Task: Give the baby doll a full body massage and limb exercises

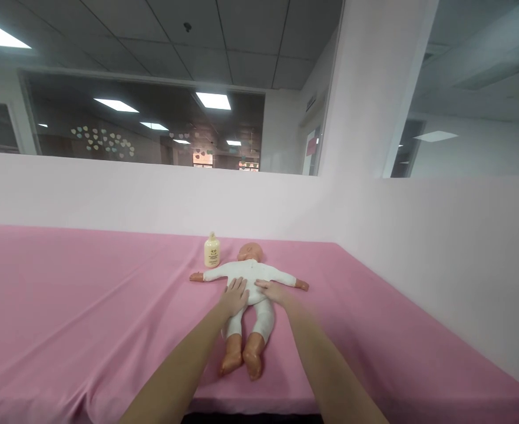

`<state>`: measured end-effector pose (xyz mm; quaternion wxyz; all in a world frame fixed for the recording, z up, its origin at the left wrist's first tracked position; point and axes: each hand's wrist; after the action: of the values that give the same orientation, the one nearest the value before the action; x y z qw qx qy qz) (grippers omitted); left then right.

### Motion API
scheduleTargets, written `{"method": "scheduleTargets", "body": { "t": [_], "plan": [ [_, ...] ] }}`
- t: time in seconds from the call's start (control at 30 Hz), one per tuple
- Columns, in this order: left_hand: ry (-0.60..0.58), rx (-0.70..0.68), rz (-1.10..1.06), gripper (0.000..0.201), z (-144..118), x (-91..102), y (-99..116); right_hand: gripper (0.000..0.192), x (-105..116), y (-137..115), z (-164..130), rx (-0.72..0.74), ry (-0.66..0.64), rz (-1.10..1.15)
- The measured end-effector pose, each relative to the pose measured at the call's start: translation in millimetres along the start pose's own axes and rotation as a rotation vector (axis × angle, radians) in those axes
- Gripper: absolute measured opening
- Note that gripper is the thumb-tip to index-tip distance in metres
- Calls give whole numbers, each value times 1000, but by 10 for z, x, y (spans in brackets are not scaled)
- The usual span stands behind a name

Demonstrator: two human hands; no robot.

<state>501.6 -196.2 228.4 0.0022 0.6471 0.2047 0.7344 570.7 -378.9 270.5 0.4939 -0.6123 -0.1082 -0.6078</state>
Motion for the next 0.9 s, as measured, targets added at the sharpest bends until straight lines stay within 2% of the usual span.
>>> {"method": "scheduleTargets", "body": {
  "t": [0.1,0.3,0.47,0.67,0.9],
  "plan": [
    [-6,2,-8,52,-2,63,10,35,-35,5,5,-28,25,69],
    [46,74,-21,38,113,191,103,29,-138,-3,156,-133,139,-65],
    [38,121,6,31,300,173,131,29,-216,87,283,-144,158,-150],
    [34,178,17,35,565,100,128,24,-267,209,585,-160,107,-262],
    [8,211,-13,41,987,41,61,32,-263,416,1075,-220,36,-277]
  ]
}}
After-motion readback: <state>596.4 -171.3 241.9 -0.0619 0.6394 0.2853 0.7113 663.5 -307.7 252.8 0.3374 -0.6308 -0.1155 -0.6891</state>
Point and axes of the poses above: each hand's wrist, its own z-axis towards the middle knuckle, its own x-axis out of the back of the hand, y = z × x, and after that the axes turned 14 degrees about x, right-handed
